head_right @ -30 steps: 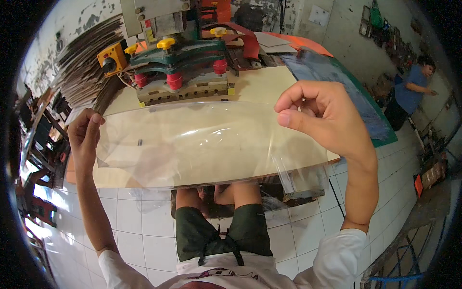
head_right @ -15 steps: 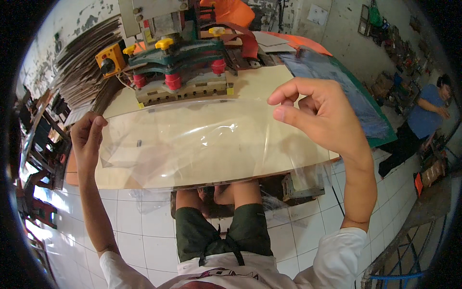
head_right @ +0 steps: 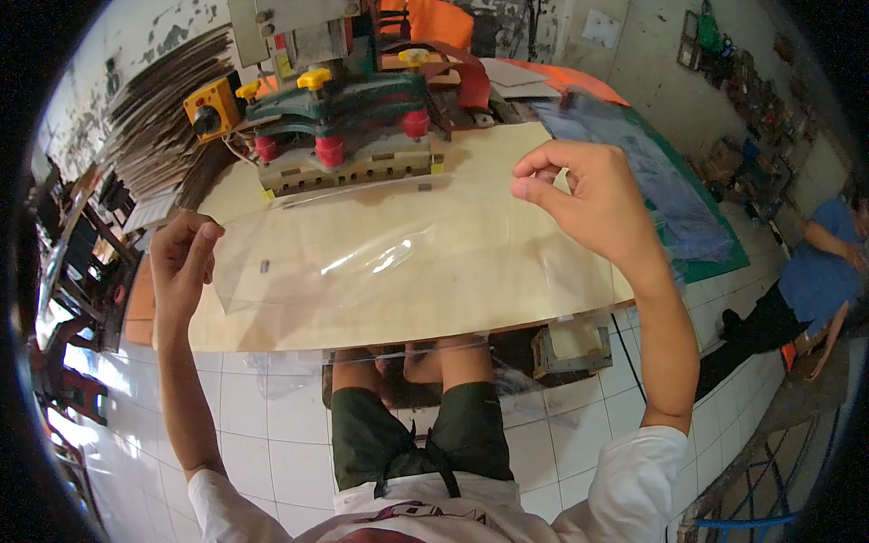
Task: The person aligns a transparent plastic sheet on a workbench and lowers the head of a manual press machine to process the material.
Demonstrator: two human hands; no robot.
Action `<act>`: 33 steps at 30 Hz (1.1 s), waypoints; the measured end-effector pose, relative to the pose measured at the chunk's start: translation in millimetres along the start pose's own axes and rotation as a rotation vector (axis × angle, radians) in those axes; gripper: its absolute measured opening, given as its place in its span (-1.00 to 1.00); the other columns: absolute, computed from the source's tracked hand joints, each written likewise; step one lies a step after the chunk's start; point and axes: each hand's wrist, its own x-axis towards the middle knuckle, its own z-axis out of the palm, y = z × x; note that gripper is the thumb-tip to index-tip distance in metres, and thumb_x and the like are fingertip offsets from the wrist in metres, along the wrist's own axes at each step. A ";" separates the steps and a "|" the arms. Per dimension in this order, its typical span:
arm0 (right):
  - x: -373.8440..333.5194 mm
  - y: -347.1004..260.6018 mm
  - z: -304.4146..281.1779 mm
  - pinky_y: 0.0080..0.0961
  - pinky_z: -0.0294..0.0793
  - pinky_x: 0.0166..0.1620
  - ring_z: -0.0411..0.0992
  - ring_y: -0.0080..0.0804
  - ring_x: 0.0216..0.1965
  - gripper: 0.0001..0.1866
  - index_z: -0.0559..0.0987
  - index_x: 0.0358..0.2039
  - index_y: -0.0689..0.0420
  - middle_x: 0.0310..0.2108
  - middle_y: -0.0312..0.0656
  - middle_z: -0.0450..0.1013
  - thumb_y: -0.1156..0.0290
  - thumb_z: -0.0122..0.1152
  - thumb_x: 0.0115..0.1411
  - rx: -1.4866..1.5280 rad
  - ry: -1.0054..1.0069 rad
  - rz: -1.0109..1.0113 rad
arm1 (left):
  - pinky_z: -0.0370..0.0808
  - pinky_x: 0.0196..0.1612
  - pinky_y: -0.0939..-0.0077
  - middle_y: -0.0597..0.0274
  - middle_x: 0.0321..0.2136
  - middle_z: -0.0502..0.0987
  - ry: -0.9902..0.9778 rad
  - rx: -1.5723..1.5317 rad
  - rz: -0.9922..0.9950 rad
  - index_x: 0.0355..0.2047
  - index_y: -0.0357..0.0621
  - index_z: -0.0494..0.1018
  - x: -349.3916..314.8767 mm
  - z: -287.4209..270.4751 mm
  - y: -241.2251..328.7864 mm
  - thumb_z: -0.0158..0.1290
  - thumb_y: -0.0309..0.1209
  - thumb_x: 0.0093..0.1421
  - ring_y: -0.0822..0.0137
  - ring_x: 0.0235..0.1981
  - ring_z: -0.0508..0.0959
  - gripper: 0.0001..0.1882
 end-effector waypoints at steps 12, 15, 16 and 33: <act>-4.8 9.6 -10.8 -0.71 0.26 -0.50 0.33 -0.72 -0.56 -0.88 0.65 -0.35 0.25 -0.50 -0.32 0.55 0.45 0.33 0.20 0.192 -0.213 0.044 | 0.24 -0.58 0.70 0.34 -0.51 0.45 -0.006 -0.055 0.058 -0.37 -0.35 0.51 -1.3 1.3 -8.4 0.12 -0.48 0.30 0.63 -0.62 0.32 -0.85; -8.2 4.3 -17.9 -0.70 0.31 -0.50 0.37 -0.71 -0.55 -0.89 0.63 -0.34 0.26 -0.50 -0.30 0.54 0.48 0.26 0.25 0.397 -0.360 0.070 | 0.24 -0.56 0.70 0.33 -0.48 0.44 0.007 -0.079 0.082 -0.35 -0.34 0.51 -1.6 -2.0 -8.1 0.11 -0.50 0.30 0.63 -0.58 0.32 -0.87; -8.2 4.6 -23.5 -0.69 0.34 -0.49 0.39 -0.71 -0.54 -0.89 0.63 -0.35 0.26 -0.50 -0.29 0.54 0.48 0.24 0.27 0.472 -0.440 0.094 | 0.24 -0.55 0.70 0.33 -0.47 0.43 0.011 -0.085 0.089 -0.35 -0.34 0.51 -1.6 -1.8 -7.4 0.11 -0.51 0.30 0.63 -0.57 0.32 -0.88; -15.2 -35.1 40.3 -0.25 0.58 -0.13 0.50 -0.33 -0.12 -0.68 0.59 -0.05 -0.11 -0.03 -0.28 0.49 0.32 0.34 0.16 -0.579 0.169 -1.020 | 0.46 -0.32 0.42 0.20 -0.43 0.60 -0.474 -0.081 0.509 -0.39 -0.21 0.57 12.0 34.4 36.7 0.25 -0.49 0.18 0.27 -0.40 0.55 -0.93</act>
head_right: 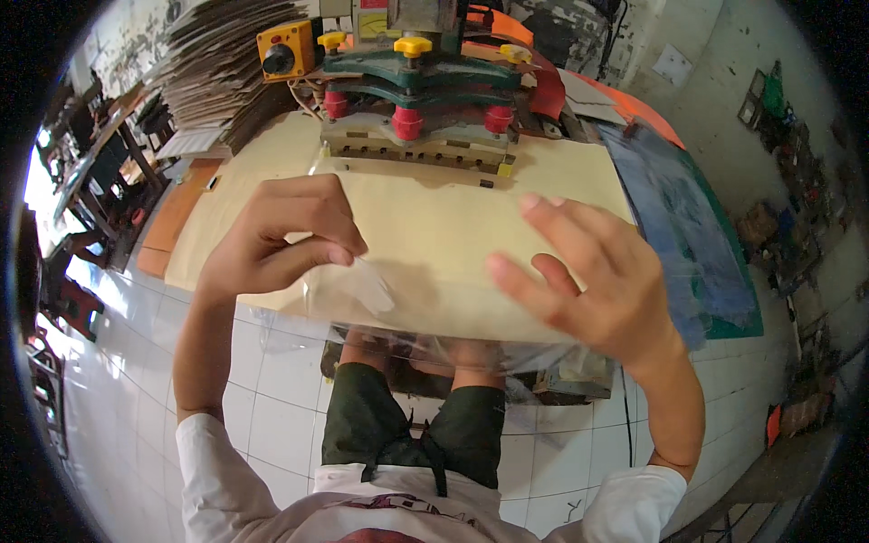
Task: The person aligns a transparent plastic sheet on a workbench and lowers the head of a manual press machine to process the material.
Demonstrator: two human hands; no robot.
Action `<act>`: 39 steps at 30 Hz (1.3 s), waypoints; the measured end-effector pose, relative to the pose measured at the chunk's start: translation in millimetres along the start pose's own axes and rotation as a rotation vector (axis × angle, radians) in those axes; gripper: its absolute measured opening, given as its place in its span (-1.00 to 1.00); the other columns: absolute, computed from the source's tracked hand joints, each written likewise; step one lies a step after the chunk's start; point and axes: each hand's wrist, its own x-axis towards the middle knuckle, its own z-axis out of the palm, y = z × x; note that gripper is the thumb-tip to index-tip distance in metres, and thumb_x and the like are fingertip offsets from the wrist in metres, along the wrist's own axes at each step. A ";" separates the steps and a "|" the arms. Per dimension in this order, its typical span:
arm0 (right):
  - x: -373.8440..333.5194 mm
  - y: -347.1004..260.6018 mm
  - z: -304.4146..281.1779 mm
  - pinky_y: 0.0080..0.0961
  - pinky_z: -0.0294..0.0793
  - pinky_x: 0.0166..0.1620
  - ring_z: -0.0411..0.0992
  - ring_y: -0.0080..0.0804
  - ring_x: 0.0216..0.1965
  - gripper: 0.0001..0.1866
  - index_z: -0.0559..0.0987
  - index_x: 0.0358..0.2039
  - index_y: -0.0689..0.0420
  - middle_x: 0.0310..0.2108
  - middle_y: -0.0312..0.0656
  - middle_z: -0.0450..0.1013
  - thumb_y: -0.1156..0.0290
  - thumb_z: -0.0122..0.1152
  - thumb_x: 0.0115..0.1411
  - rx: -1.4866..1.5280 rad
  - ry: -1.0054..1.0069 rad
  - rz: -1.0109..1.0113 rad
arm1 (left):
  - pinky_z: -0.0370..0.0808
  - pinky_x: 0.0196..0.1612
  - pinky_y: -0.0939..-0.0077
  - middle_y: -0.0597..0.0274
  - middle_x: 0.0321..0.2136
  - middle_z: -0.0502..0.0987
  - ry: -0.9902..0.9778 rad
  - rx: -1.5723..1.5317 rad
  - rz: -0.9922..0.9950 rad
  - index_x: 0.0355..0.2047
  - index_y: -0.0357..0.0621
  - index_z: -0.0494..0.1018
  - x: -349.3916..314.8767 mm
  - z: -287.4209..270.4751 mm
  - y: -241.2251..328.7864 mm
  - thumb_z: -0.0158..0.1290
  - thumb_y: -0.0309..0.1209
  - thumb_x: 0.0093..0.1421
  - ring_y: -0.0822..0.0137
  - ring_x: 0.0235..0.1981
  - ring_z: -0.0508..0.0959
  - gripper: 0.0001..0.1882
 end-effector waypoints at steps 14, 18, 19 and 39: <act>25.1 -57.6 -6.7 -0.33 0.51 0.09 0.49 -0.49 -0.20 -0.88 0.55 -0.36 0.00 -0.50 -0.40 0.40 0.42 0.21 0.02 0.378 -0.055 -0.305 | 0.51 -0.20 0.34 0.09 -0.14 0.50 -0.168 -0.384 0.114 -0.11 -0.23 0.54 36.2 77.8 -11.6 0.17 -0.57 0.18 0.15 -0.22 0.56 -0.75; 18.0 -49.6 -11.2 -0.42 0.54 -0.25 0.42 -0.43 -0.51 -0.89 0.50 -0.41 0.09 -0.58 -0.34 0.33 0.42 0.23 0.03 0.548 -0.233 -0.122 | 0.53 -0.16 0.31 0.06 -0.03 0.48 -0.055 -0.162 0.090 0.11 -0.15 0.40 36.6 89.1 -14.6 0.14 -0.53 0.22 0.07 -0.16 0.54 -0.57; 18.0 -44.8 -20.4 -0.39 0.54 -0.27 0.43 -0.38 -0.51 -0.90 0.50 -0.42 0.11 -0.59 -0.29 0.34 0.43 0.23 0.03 0.538 -0.327 -0.051 | 0.53 -0.16 0.32 0.05 -0.04 0.48 -0.009 -0.134 0.086 0.09 -0.16 0.42 35.8 88.3 -15.5 0.15 -0.52 0.21 0.07 -0.17 0.54 -0.58; 91.5 20.9 -44.1 -0.19 0.37 -0.49 0.33 0.04 -0.70 -0.69 0.51 -0.73 0.32 -0.80 0.10 0.30 0.36 0.06 0.00 0.619 -1.150 0.816 | 0.51 -0.38 0.11 -0.04 -0.28 0.49 0.059 0.029 -0.119 -0.09 -0.27 0.33 38.5 103.5 32.7 0.36 -0.05 0.06 -0.16 -0.43 0.54 -0.35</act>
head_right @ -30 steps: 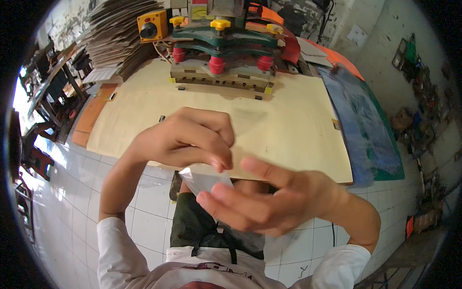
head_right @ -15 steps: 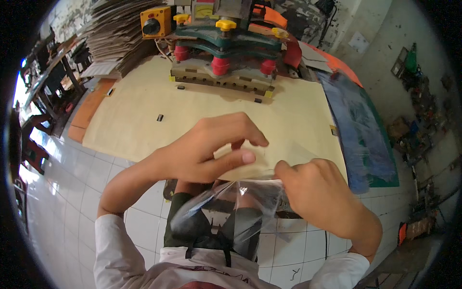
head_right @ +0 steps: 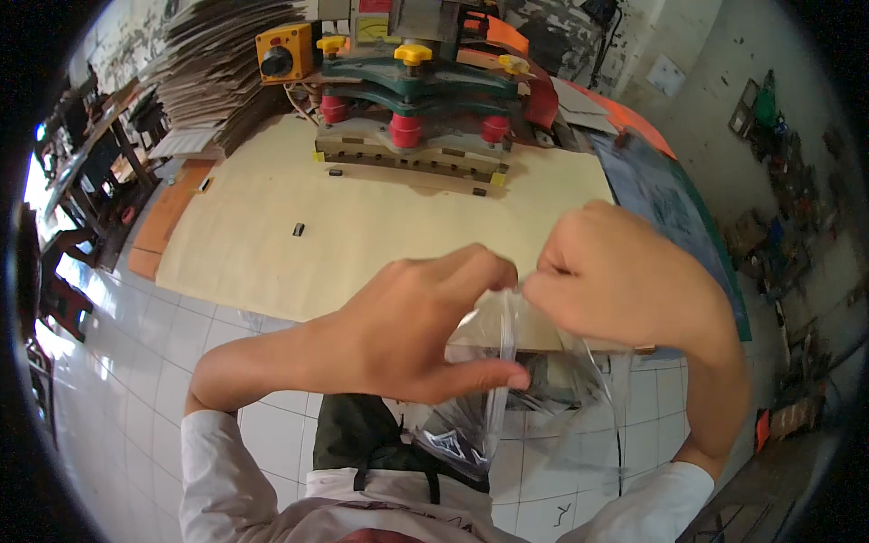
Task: The person aligns a transparent plastic sheet on a workbench and lowers the head of a manual press machine to process the material.
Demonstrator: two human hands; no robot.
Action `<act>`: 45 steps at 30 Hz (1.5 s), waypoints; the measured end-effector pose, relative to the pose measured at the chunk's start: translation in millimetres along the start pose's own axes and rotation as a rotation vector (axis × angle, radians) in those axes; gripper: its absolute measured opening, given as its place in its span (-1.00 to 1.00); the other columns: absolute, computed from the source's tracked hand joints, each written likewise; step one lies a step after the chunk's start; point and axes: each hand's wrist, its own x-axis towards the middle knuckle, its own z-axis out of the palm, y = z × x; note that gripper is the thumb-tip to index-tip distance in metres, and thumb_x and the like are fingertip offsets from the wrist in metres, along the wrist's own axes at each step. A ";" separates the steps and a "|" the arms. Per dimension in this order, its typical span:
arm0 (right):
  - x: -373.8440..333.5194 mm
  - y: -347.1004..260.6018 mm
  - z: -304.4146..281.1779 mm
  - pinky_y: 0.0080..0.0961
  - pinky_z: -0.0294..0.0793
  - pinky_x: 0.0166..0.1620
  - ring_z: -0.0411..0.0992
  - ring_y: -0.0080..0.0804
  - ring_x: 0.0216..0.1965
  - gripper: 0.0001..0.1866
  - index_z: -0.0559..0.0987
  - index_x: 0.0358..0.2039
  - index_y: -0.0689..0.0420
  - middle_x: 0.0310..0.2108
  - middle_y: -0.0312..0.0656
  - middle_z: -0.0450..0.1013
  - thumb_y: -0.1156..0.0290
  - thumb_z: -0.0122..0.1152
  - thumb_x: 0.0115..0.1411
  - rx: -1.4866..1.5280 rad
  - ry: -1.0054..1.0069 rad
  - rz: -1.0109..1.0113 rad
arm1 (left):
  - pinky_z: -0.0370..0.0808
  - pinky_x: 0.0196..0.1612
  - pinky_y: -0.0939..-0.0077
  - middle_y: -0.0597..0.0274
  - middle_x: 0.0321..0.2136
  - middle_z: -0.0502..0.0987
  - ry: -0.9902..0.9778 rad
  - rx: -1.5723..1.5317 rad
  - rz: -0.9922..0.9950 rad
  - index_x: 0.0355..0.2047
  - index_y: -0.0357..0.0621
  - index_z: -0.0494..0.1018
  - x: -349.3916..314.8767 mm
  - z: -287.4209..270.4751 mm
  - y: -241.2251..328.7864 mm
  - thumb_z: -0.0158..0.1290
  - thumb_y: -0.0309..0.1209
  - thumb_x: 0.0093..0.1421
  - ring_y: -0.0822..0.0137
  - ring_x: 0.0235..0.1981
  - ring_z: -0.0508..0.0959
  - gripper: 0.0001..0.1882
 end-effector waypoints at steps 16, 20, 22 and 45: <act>9.8 26.6 10.3 -0.10 0.48 -0.24 0.55 0.04 -0.35 -0.86 0.66 -0.40 0.13 -0.48 0.02 0.56 0.37 0.20 0.18 -0.420 0.380 -0.082 | 0.53 -0.31 0.11 0.00 -0.46 0.62 -0.142 0.569 -0.224 -0.41 -0.22 0.59 8.4 -62.9 -20.6 0.15 -0.44 0.12 -0.06 -0.38 0.61 -0.90; 17.8 57.2 9.8 -0.12 0.48 -0.23 0.56 0.00 -0.33 -0.89 0.65 -0.34 0.10 -0.46 -0.03 0.57 0.41 0.20 0.18 -0.393 0.480 -0.112 | 0.53 -0.25 0.14 0.01 -0.45 0.63 -0.239 0.569 -0.223 -0.37 -0.24 0.61 4.8 -97.2 -39.4 0.13 -0.48 0.14 -0.07 -0.37 0.61 -0.89; 26.0 70.0 9.7 -0.13 0.48 -0.23 0.56 -0.01 -0.33 -0.90 0.64 -0.34 0.11 -0.46 -0.05 0.57 0.44 0.18 0.19 -0.321 0.524 -0.096 | 0.54 -0.37 0.27 0.03 -0.52 0.62 -0.237 0.473 -0.249 -0.38 -0.27 0.60 4.2 -113.6 -51.4 0.15 -0.46 0.19 0.12 -0.49 0.63 -0.88; 190.2 176.3 86.0 -0.18 0.54 -0.16 0.59 -0.05 -0.27 -0.81 0.64 -0.29 0.08 -0.36 -0.10 0.62 0.36 0.13 0.13 -0.082 0.248 0.053 | 0.44 -0.44 0.52 0.35 -0.64 0.53 -0.435 0.041 -0.939 -0.56 -0.18 0.60 -54.8 -150.5 -252.5 0.17 -0.24 0.11 0.47 -0.56 0.49 -0.74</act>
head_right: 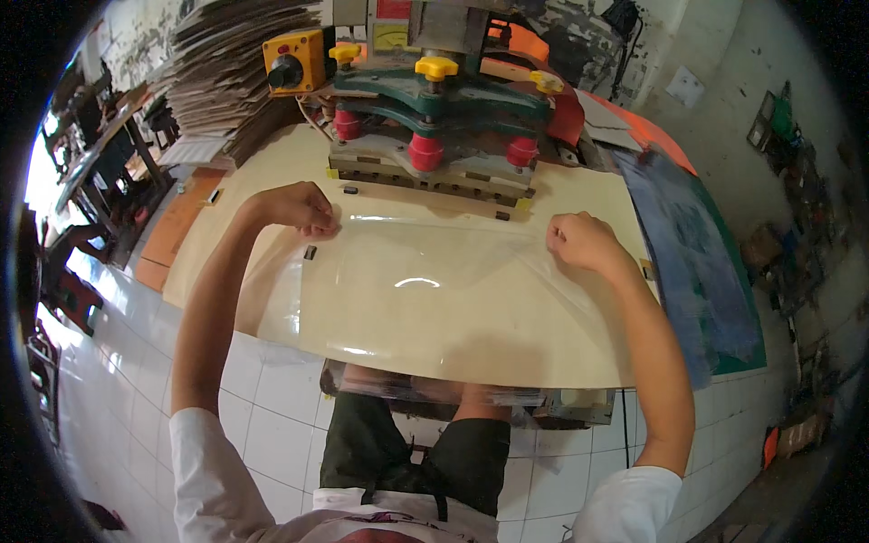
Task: The person aligns a transparent plastic sheet on a workbench and lowers the head of a manual press machine to process the material.
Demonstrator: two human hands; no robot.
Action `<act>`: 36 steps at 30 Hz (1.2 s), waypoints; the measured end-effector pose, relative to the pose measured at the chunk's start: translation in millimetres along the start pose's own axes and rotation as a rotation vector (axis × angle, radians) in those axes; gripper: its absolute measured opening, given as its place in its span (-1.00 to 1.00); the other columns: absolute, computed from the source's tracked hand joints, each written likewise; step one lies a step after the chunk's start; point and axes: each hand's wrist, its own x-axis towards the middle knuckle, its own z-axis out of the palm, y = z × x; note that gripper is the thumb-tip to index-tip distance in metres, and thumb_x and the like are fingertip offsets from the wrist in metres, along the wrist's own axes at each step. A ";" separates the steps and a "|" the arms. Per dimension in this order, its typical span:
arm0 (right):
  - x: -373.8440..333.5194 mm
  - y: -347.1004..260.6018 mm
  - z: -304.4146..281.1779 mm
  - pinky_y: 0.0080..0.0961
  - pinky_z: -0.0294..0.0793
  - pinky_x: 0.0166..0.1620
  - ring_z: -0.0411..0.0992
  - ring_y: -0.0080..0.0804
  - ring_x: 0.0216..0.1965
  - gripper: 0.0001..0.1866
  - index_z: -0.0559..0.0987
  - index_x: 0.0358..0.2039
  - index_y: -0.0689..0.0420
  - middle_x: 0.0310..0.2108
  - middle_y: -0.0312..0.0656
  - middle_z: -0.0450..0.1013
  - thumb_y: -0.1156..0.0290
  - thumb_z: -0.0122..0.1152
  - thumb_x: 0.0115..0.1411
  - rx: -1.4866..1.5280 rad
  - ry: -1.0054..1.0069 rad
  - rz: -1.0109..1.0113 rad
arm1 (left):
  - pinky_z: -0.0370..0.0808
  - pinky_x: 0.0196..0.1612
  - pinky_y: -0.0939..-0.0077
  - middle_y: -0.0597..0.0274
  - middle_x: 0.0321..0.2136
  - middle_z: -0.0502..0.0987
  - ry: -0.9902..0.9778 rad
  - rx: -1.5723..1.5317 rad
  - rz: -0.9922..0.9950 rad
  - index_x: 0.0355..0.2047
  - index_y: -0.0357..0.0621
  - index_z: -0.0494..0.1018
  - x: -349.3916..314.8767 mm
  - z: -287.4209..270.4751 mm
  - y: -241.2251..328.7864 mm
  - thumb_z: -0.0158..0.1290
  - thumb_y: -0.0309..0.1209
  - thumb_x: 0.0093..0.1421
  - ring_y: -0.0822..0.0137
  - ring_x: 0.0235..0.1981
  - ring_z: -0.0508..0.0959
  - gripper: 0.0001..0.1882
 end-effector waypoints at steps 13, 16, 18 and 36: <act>50.7 68.5 59.3 -0.34 0.38 -0.42 0.45 -0.33 -0.57 -0.68 0.55 -0.46 0.21 -0.65 -0.15 0.45 0.20 0.24 0.25 0.329 0.239 0.116 | 0.25 -0.55 0.50 0.35 -0.73 0.40 0.359 0.015 0.217 -0.76 -0.22 0.36 19.0 -3.9 -45.0 0.27 -0.44 0.04 0.50 -0.66 0.36 -0.65; 48.1 45.2 59.6 -0.28 0.39 -0.42 0.45 -0.20 -0.57 -0.62 0.57 -0.50 0.18 -0.66 -0.10 0.45 0.10 0.23 0.25 0.171 0.398 0.181 | 0.29 -0.53 0.46 0.26 -0.76 0.42 0.385 -0.156 0.226 -0.74 -0.25 0.41 21.1 0.1 -50.9 0.28 -0.39 0.01 0.45 -0.66 0.37 -0.67; 44.7 37.5 64.0 -0.25 0.39 -0.41 0.47 -0.12 -0.56 -0.59 0.58 -0.52 0.16 -0.65 -0.09 0.46 0.06 0.23 0.24 0.139 0.450 0.214 | 0.28 -0.53 0.48 0.29 -0.74 0.41 0.419 -0.098 0.280 -0.72 -0.25 0.40 19.8 -2.7 -60.7 0.28 -0.40 0.02 0.47 -0.65 0.35 -0.68; 46.1 65.3 75.7 -0.04 0.07 0.39 0.07 0.19 0.40 -0.26 0.12 0.41 0.17 0.39 0.24 0.04 0.17 0.09 0.32 0.123 0.715 0.098 | 0.27 -0.39 0.56 0.30 -0.48 0.34 0.564 -0.348 0.279 -0.51 -0.28 0.35 31.2 12.1 -38.3 0.14 -0.50 0.06 0.50 -0.47 0.32 -0.82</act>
